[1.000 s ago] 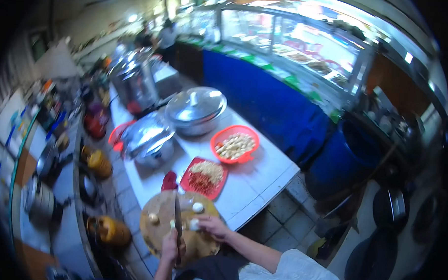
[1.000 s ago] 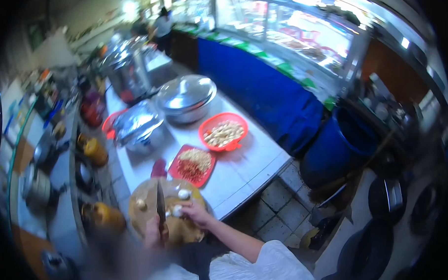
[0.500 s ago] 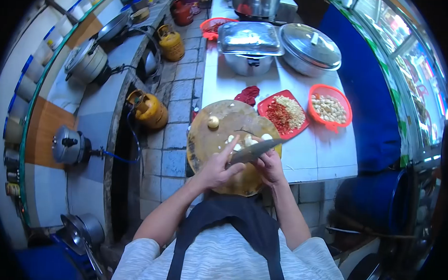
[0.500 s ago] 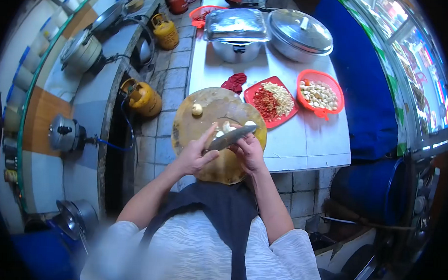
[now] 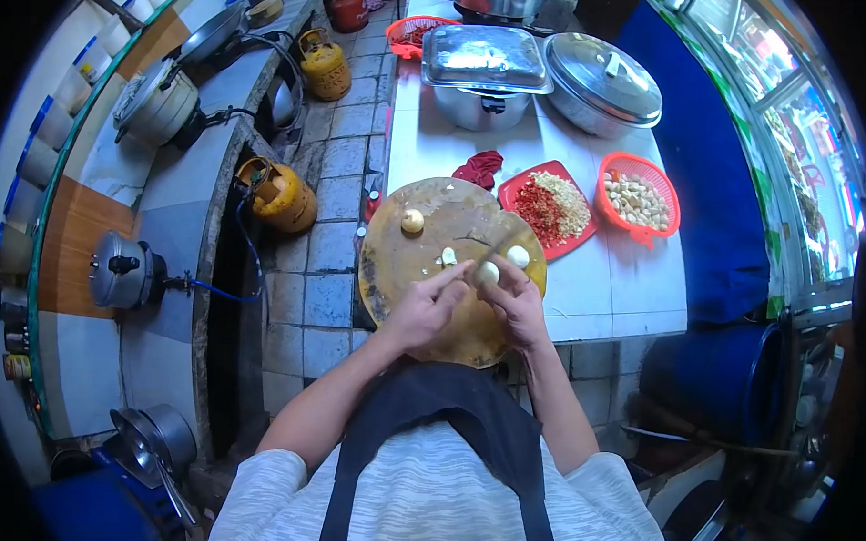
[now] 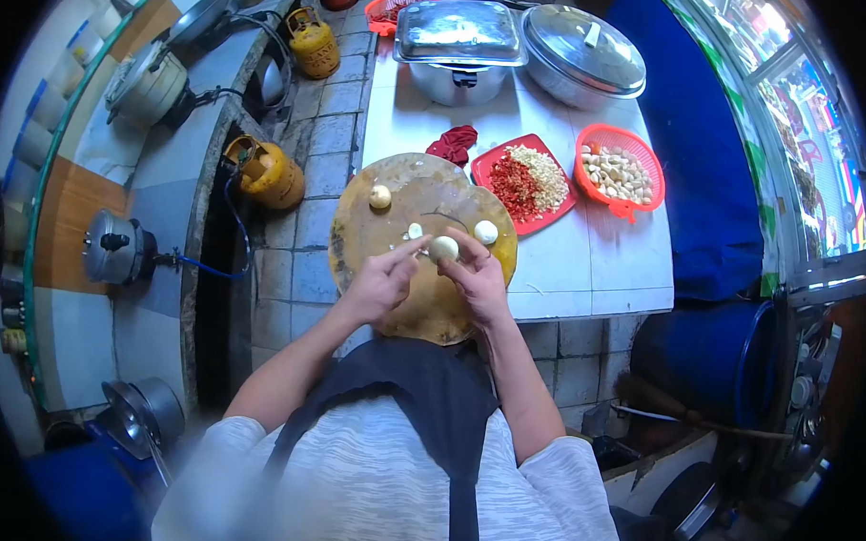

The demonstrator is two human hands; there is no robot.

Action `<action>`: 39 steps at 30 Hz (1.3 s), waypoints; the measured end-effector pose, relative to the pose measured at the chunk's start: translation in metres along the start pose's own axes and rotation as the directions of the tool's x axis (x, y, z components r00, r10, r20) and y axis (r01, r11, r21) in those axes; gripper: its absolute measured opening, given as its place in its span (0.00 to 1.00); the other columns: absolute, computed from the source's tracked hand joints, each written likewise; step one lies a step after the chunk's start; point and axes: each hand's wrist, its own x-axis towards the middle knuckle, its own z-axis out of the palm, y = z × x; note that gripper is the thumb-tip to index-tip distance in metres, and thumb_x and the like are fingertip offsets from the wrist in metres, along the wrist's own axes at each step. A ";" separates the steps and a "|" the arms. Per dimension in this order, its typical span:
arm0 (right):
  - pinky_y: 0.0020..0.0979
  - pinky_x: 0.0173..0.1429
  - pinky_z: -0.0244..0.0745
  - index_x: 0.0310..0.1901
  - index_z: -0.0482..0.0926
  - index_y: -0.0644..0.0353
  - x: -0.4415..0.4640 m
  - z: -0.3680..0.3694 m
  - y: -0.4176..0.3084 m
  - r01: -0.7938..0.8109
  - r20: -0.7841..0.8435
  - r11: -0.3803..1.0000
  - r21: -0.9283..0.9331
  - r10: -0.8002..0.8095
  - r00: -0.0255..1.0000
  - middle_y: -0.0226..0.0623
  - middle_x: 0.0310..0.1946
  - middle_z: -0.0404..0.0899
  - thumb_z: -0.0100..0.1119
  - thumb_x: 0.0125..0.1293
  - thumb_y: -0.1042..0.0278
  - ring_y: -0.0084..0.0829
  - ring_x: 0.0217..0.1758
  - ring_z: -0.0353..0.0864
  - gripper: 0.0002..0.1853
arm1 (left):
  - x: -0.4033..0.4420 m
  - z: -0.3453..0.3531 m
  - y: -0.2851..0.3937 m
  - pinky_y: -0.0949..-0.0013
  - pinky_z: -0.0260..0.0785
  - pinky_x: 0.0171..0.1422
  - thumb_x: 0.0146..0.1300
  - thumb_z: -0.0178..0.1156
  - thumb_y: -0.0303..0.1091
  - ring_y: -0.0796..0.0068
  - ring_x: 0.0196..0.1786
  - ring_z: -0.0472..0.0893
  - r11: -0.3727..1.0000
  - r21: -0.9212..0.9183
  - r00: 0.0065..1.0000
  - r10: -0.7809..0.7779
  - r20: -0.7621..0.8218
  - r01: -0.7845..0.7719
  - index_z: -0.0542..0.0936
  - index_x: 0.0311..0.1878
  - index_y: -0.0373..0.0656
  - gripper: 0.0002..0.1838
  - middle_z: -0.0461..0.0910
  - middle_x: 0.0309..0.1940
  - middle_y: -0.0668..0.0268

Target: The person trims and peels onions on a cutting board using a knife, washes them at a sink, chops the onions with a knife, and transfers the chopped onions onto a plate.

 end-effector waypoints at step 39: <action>0.42 0.65 0.84 0.70 0.84 0.62 0.152 0.085 0.046 0.347 0.342 0.131 -0.928 -0.060 0.938 0.43 0.58 0.88 0.74 0.67 0.68 0.44 0.54 0.89 0.29 | -0.059 -0.064 -0.045 0.58 0.73 0.31 0.87 0.56 0.62 0.59 0.24 0.79 0.972 0.003 0.879 -0.210 -0.429 0.233 0.63 0.89 0.34 0.45 0.84 0.27 0.54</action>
